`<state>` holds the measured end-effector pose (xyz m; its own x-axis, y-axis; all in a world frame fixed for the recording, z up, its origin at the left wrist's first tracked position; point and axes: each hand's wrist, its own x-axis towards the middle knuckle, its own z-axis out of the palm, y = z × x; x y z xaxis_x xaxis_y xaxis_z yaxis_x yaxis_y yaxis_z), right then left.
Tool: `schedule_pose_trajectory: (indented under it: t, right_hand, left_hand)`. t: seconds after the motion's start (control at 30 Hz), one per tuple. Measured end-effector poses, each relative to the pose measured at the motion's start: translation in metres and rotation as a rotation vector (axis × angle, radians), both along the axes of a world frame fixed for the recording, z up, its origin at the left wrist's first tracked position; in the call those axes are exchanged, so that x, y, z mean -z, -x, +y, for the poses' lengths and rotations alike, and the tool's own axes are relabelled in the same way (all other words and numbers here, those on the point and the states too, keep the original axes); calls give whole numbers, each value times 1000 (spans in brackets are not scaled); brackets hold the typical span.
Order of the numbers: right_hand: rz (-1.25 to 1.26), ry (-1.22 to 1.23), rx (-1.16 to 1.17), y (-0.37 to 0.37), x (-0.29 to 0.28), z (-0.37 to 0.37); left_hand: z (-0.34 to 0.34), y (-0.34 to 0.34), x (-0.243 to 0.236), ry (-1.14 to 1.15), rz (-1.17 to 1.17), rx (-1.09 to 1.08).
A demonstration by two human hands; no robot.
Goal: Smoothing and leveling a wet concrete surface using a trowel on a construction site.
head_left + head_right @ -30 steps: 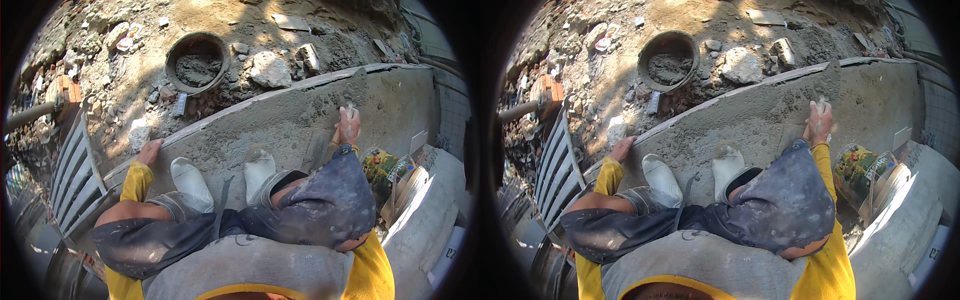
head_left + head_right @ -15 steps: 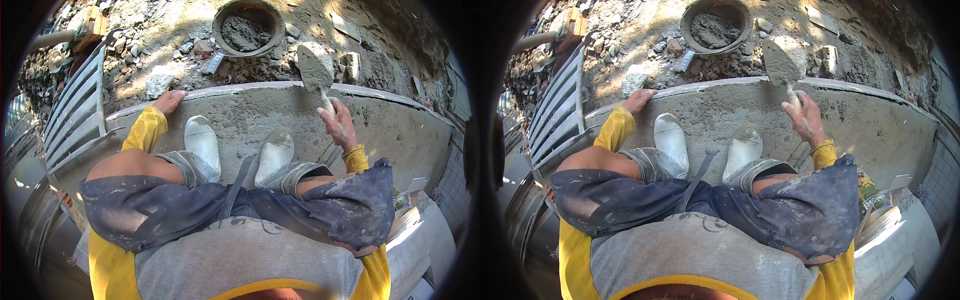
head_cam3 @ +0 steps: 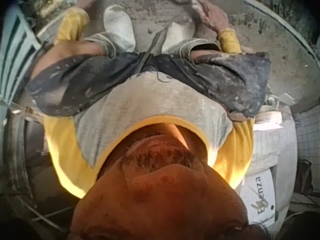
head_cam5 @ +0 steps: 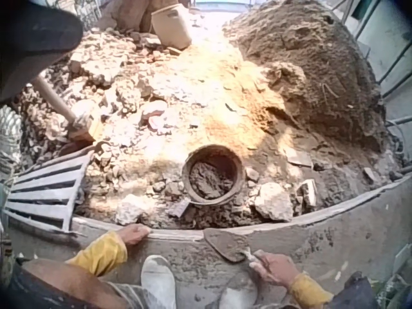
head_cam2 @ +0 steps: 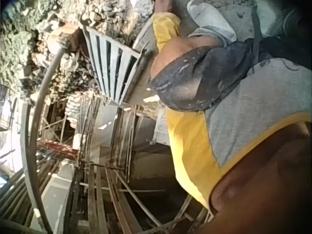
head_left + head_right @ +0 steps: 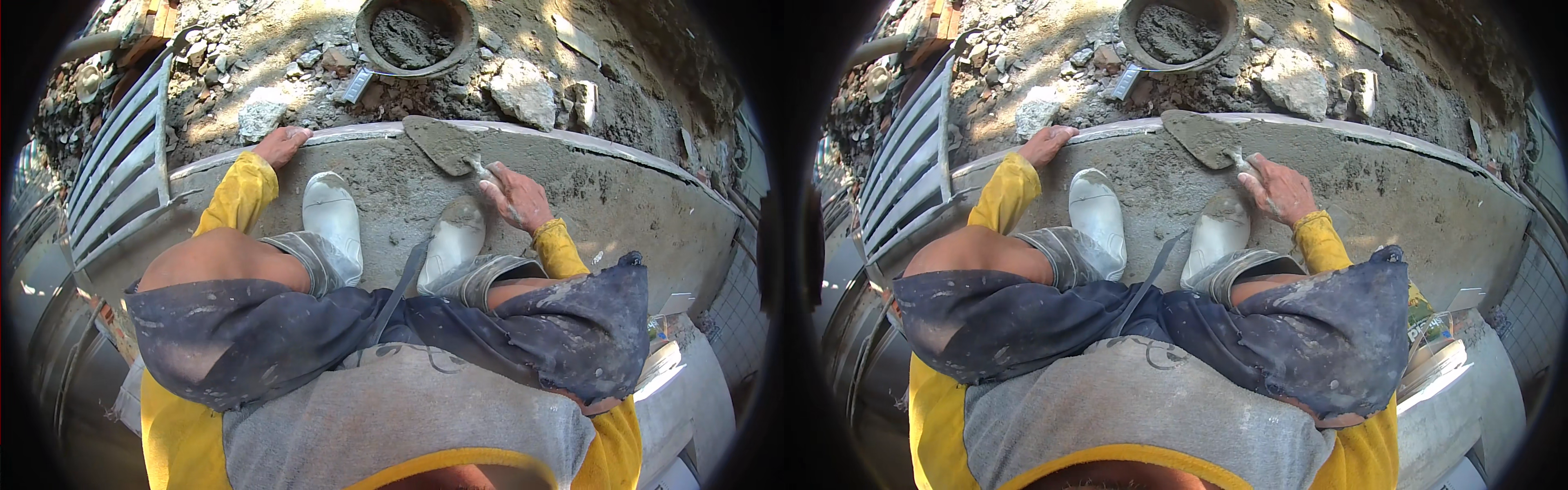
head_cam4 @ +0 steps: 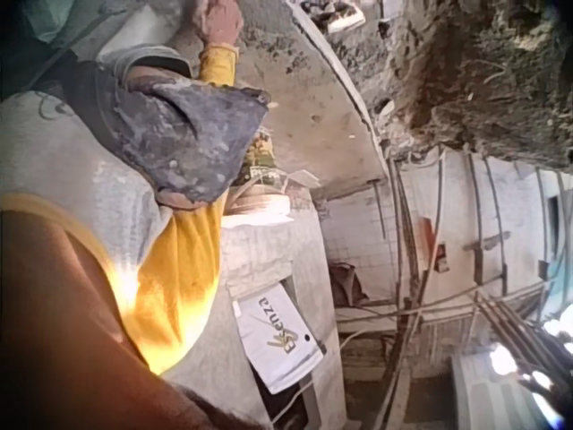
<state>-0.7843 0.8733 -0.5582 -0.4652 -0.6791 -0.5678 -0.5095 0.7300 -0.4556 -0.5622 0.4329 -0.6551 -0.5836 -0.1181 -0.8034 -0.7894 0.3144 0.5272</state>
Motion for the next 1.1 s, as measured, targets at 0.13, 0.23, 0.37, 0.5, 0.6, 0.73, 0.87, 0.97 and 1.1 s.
schedule_pose_trajectory:
  t: [0.13, 0.23, 0.37, 0.5, 0.6, 0.73, 0.87, 0.97, 1.1]
  right_hand:
    - [59, 35, 259, 12, 8, 14]
    - [-33, 51, 173, 1, -5, -2]
    - [-38, 28, 181, -4, 1, 6]
    - [-96, 65, 625, 25, 27, 54]
    - [-149, 132, 729, 24, 0, 36]
    - [115, 219, 359, 8, -12, 22]
    - [153, 212, 236, -4, -29, 25]
    - [81, 205, 331, -1, -35, 40]
    - [38, 196, 490, -1, -33, 54]
  left_hand:
    - [-1, -5, 2, 95, 166, 45]
    - [-3, -3, -13, 77, 62, 82]
    - [9, 15, -17, 62, -46, 123]
    - [5, 1, -1, 75, 63, 154]
    - [10, 7, -10, 127, 25, 136]
    - [1, 14, -7, 134, 44, 146]
    - [-25, 3, 15, 191, -83, 150]
    - [-49, -10, 44, 137, -168, 150]
    - [-51, -4, 49, 124, -155, 242]
